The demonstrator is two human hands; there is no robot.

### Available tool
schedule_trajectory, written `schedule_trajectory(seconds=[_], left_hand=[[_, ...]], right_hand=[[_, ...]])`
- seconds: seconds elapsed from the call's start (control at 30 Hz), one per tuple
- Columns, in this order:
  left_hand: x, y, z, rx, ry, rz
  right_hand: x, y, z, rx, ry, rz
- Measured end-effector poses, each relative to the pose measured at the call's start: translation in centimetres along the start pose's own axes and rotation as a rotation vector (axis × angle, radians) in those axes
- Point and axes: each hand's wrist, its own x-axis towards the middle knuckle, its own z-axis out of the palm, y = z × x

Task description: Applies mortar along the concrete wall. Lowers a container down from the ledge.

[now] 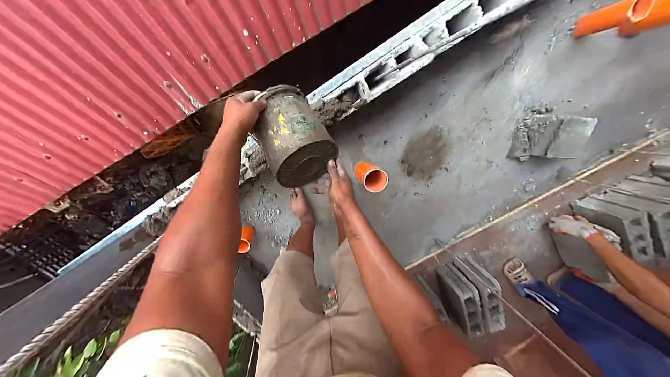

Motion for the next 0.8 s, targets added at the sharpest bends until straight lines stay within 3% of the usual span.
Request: schedule_trajectory(seconds=[0.1,0.13,0.2,0.3,0.4,0.47,0.6,0.7,0.8], left_hand=[[-0.5,2.5,-1.5,-0.025,0.078,0.061],[-0.7,1.7,-1.5,-0.05,0.077,0.055],[-1.4,-1.7,-0.5,-0.017,0.078,0.017],[-4.0,-0.1,0.6,0.063,0.186,0.137],[-14.3,1.1,3.1,0.078,0.266,0.175],[-21.7,1.3,4.7,0.072,0.314,0.15],[-32.1,-2.5,6.2,-0.086,0.257,0.017],[-37.0,-8.8,8.3,-0.234,0.231,-0.035],[-41.0,-12.3,8.9,-0.316,0.289,-0.049]], right_hand=[[0.4,-3.2,0.5,0.042,0.001,-0.13],[0.2,-2.9,0.5,0.039,-0.003,-0.123],[0.3,-0.8,0.0,0.094,-0.031,0.029],[2.1,-0.4,-1.2,0.343,-0.122,0.197],[0.2,0.7,-4.9,0.548,-0.207,0.301],[-1.5,0.3,-7.5,0.533,-0.213,0.327],[-4.9,1.1,-16.2,0.098,-0.15,0.238],[-8.8,2.3,-25.4,-0.189,-0.023,0.196],[-15.0,3.0,-35.0,-0.316,0.099,0.223]])
